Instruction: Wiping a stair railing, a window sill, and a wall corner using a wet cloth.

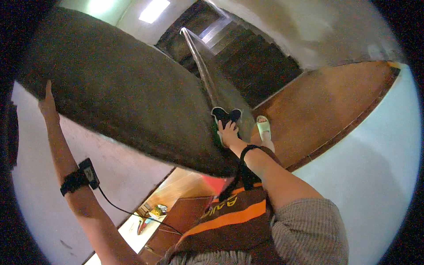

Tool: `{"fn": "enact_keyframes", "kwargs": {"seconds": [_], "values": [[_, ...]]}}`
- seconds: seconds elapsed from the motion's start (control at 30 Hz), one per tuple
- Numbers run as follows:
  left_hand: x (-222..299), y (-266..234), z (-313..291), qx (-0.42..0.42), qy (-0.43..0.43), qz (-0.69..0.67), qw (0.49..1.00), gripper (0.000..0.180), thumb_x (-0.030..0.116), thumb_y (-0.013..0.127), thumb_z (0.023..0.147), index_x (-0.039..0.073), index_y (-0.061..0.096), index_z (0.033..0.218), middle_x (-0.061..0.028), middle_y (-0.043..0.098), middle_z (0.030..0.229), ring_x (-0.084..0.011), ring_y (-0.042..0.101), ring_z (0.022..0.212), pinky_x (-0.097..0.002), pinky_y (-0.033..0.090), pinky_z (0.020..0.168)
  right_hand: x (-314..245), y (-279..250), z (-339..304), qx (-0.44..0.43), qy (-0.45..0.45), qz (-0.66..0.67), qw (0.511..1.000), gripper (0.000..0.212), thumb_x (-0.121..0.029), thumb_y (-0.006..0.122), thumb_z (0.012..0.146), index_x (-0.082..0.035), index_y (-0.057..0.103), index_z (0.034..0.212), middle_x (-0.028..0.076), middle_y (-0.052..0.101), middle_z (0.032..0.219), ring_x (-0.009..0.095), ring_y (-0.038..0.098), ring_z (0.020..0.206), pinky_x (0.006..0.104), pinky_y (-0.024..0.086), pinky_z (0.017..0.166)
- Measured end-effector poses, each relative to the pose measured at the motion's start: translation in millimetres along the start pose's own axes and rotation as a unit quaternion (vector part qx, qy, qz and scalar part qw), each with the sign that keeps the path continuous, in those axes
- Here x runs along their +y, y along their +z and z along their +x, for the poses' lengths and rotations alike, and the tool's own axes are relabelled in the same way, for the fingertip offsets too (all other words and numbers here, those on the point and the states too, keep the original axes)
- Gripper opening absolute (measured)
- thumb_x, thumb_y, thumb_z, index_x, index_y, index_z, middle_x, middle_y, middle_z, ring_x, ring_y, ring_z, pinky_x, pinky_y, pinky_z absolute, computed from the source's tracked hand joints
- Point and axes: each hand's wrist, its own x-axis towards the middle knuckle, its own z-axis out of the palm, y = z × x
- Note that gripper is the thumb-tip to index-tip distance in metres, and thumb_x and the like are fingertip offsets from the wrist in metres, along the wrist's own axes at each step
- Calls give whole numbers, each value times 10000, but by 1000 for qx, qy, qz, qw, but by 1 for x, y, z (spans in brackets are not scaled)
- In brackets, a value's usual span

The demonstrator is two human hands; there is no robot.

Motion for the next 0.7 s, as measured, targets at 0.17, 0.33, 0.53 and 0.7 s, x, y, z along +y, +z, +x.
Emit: {"fn": "enact_keyframes", "kwargs": {"seconds": [0.17,0.33,0.53,0.7], "values": [[-28,-1,2,70,20,-78,994,508,368,683,755,-73,608,997,-132,631,978,-263,622,778,-376,515,682,8,7,61,68,-9,-19,997,707,-135,549,849,-34,128,1409,416,223,1311,574,254,1195,645,315,908],[-13,-20,-20,39,-76,-82,993,442,268,592,838,1,523,1184,-140,540,1180,-272,556,1010,-379,486,855,9,16,129,87,-25,-13,996,658,-121,514,868,-38,143,1406,417,266,1286,582,288,1169,638,344,887],[-29,-50,-46,32,122,216,968,420,337,455,884,48,545,1175,-156,505,1222,-306,526,1054,-423,456,869,13,26,223,98,-4,-17,995,615,-132,475,884,-90,160,1410,389,255,1316,547,260,1214,607,299,945],[-21,-78,-54,-2,152,274,950,550,453,458,858,10,487,1184,-208,522,1132,-358,533,960,-476,449,817,22,22,275,100,5,30,995,625,-70,476,864,-101,168,1407,374,242,1334,537,223,1241,597,277,969]]}}
